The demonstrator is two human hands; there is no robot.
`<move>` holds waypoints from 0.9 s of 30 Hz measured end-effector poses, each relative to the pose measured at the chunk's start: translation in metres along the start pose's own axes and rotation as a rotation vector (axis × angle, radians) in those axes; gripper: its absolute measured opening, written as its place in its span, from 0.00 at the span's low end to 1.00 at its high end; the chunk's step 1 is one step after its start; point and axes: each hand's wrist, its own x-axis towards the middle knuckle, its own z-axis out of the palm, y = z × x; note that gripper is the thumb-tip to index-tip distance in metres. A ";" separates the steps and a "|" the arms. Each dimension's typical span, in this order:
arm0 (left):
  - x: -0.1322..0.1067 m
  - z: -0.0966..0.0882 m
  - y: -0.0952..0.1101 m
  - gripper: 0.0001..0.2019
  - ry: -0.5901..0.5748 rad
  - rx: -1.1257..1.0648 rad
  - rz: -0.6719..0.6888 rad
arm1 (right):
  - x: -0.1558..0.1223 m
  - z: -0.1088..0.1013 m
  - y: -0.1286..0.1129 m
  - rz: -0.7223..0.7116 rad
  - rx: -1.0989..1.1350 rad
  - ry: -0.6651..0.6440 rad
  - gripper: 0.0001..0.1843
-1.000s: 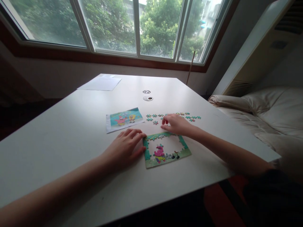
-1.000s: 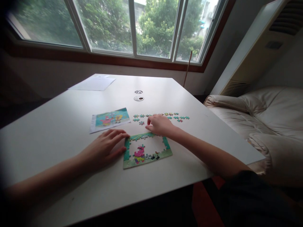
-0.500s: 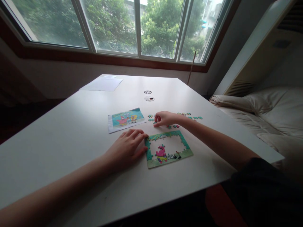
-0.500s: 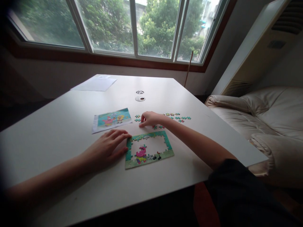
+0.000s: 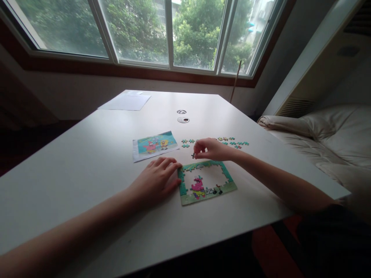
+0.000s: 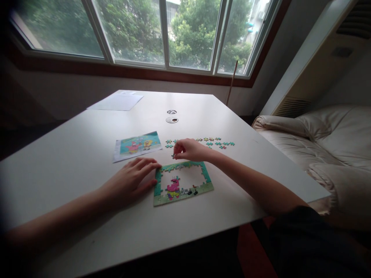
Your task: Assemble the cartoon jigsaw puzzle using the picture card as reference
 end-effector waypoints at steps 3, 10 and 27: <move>0.000 0.000 0.000 0.16 0.000 0.003 -0.006 | -0.019 -0.004 -0.001 0.001 0.050 -0.048 0.07; 0.001 -0.002 0.000 0.16 -0.014 0.016 -0.005 | -0.040 -0.004 -0.003 -0.095 0.065 -0.196 0.08; 0.001 0.000 0.000 0.17 -0.004 0.019 0.001 | -0.039 0.013 -0.005 -0.155 -0.109 -0.031 0.05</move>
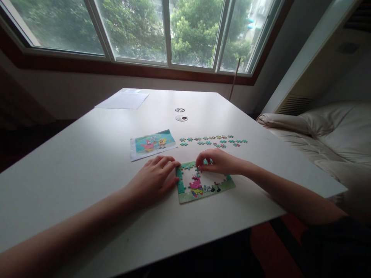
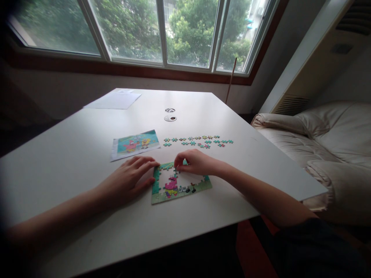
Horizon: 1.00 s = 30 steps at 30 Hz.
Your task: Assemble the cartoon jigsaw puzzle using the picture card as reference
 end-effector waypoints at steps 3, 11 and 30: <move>0.000 0.000 0.000 0.17 0.001 -0.001 -0.001 | 0.000 0.001 0.001 -0.046 -0.041 0.071 0.04; 0.000 -0.001 0.000 0.17 -0.008 0.001 -0.003 | -0.005 -0.002 0.004 -0.051 -0.132 0.070 0.05; 0.000 -0.001 0.000 0.17 0.004 -0.018 -0.004 | -0.005 -0.001 0.001 -0.046 -0.208 0.042 0.08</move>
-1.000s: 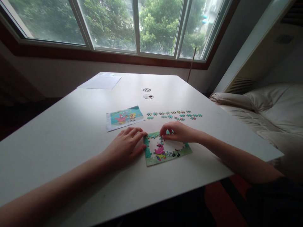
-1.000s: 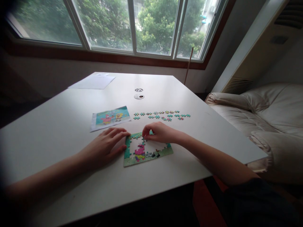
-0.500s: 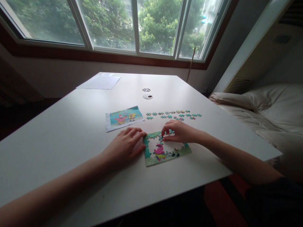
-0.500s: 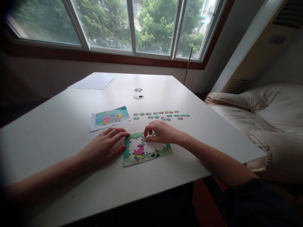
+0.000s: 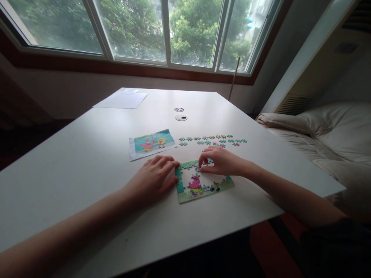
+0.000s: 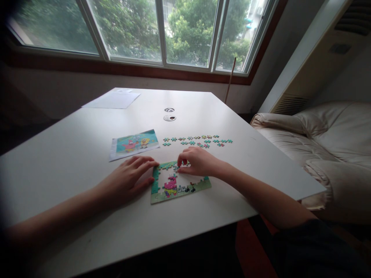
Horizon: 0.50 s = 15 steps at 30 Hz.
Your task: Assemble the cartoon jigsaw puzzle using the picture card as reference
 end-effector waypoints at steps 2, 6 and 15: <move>0.000 0.000 0.000 0.17 -0.003 0.000 0.003 | 0.000 0.000 0.000 -0.002 0.000 0.001 0.08; 0.001 0.000 0.000 0.17 -0.005 0.003 0.003 | -0.001 -0.003 0.000 0.006 0.011 -0.008 0.09; 0.000 0.001 0.000 0.17 0.001 -0.001 0.002 | 0.001 -0.006 0.000 0.026 0.056 -0.047 0.09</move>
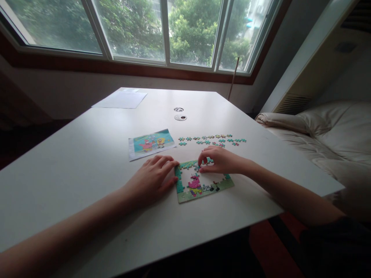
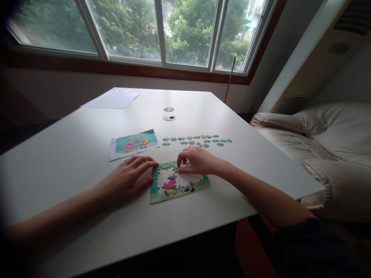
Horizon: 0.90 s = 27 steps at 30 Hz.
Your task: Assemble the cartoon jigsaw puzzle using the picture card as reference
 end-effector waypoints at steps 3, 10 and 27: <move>0.000 0.000 0.000 0.17 0.005 -0.004 0.000 | 0.002 0.001 0.000 0.023 0.038 -0.029 0.08; 0.001 0.000 -0.001 0.17 -0.003 0.005 0.004 | 0.002 0.001 0.003 0.074 0.120 -0.068 0.09; 0.000 -0.001 -0.001 0.17 -0.012 0.007 0.003 | -0.008 -0.018 0.004 0.075 0.128 -0.139 0.07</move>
